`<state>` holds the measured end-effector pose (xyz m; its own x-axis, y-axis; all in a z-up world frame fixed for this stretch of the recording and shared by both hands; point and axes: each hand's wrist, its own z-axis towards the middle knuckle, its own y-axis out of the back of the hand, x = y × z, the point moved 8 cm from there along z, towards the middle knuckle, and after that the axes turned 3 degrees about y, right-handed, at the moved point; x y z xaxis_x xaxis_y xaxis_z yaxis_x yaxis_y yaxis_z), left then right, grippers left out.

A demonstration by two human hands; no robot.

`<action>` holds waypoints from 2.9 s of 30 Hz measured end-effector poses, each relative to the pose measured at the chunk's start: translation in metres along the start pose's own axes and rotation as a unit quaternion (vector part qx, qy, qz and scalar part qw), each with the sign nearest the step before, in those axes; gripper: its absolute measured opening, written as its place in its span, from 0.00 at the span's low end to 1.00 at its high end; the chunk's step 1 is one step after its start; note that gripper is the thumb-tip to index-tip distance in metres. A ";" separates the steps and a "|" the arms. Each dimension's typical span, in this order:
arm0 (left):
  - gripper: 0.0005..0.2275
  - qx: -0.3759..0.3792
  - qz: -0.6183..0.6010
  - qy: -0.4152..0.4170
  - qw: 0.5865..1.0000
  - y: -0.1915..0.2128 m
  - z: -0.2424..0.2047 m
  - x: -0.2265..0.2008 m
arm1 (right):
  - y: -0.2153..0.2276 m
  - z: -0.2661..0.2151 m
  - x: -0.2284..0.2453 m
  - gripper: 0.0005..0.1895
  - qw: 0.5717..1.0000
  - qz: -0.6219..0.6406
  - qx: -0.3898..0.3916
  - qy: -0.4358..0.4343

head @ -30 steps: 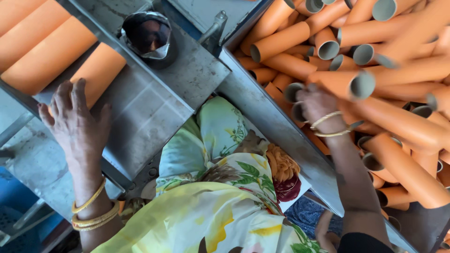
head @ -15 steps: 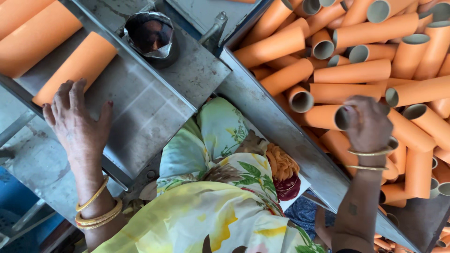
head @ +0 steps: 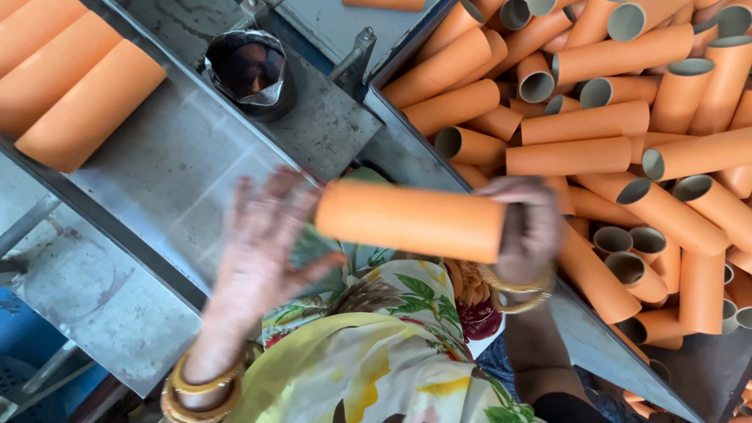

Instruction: The person sits on the floor and repeatedly picks up orange cylindrical objects from a metal bin, places them into a machine hopper, and then removes them from the output side to return them to the bin. The process is continuous and repetitive.

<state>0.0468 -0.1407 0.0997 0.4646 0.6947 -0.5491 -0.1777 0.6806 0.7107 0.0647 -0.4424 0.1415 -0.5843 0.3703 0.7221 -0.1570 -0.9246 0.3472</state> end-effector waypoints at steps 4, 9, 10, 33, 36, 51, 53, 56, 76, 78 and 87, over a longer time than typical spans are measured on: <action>0.40 0.086 -0.007 -0.012 0.996 -0.025 0.010 -0.014 | -0.060 0.009 -0.018 0.10 0.989 0.047 0.134 0.028; 0.40 0.048 0.148 0.114 0.981 0.003 0.000 0.068 | -0.026 0.051 -0.144 0.18 0.986 -0.015 0.111 -0.123; 0.39 0.019 0.206 0.131 0.970 0.015 -0.003 0.085 | -0.009 0.064 -0.169 0.21 0.984 -0.088 0.093 -0.124; 0.26 -0.068 0.264 0.260 0.926 0.038 -0.050 0.205 | 0.017 0.098 -0.314 0.22 0.986 -0.102 0.108 -0.072; 0.26 -0.071 0.270 0.258 0.925 0.039 -0.049 0.205 | 0.023 0.082 -0.292 0.17 0.978 -0.164 0.121 -0.038; 0.26 -0.105 0.235 0.262 0.930 0.043 -0.050 0.204 | 0.022 0.075 -0.254 0.11 0.990 -0.083 0.102 -0.060; 0.25 -0.132 0.251 0.228 0.931 0.050 -0.047 0.193 | 0.023 0.071 -0.239 0.10 0.988 -0.127 0.087 -0.028; 0.23 -0.148 0.239 0.233 0.931 0.055 -0.048 0.185 | 0.025 0.064 -0.210 0.08 0.981 -0.176 0.075 0.042; 0.20 -0.229 -0.047 0.294 0.927 0.062 -0.059 0.198 | -0.025 0.111 -0.048 0.03 0.975 0.218 -0.007 0.041; 0.21 -0.264 -0.172 0.294 0.902 0.068 -0.064 0.193 | -0.085 0.104 -0.060 0.06 0.975 0.221 0.016 0.032; 0.37 -0.045 -0.128 0.262 0.956 0.075 -0.059 0.133 | -0.340 0.027 -0.084 0.14 0.858 0.387 0.303 -0.149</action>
<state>0.0436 0.0165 0.0544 0.0097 0.5078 -0.8614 -0.2012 0.8448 0.4957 0.1886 -0.1564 -0.0207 -0.0825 -0.2435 0.9664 0.6814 -0.7214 -0.1236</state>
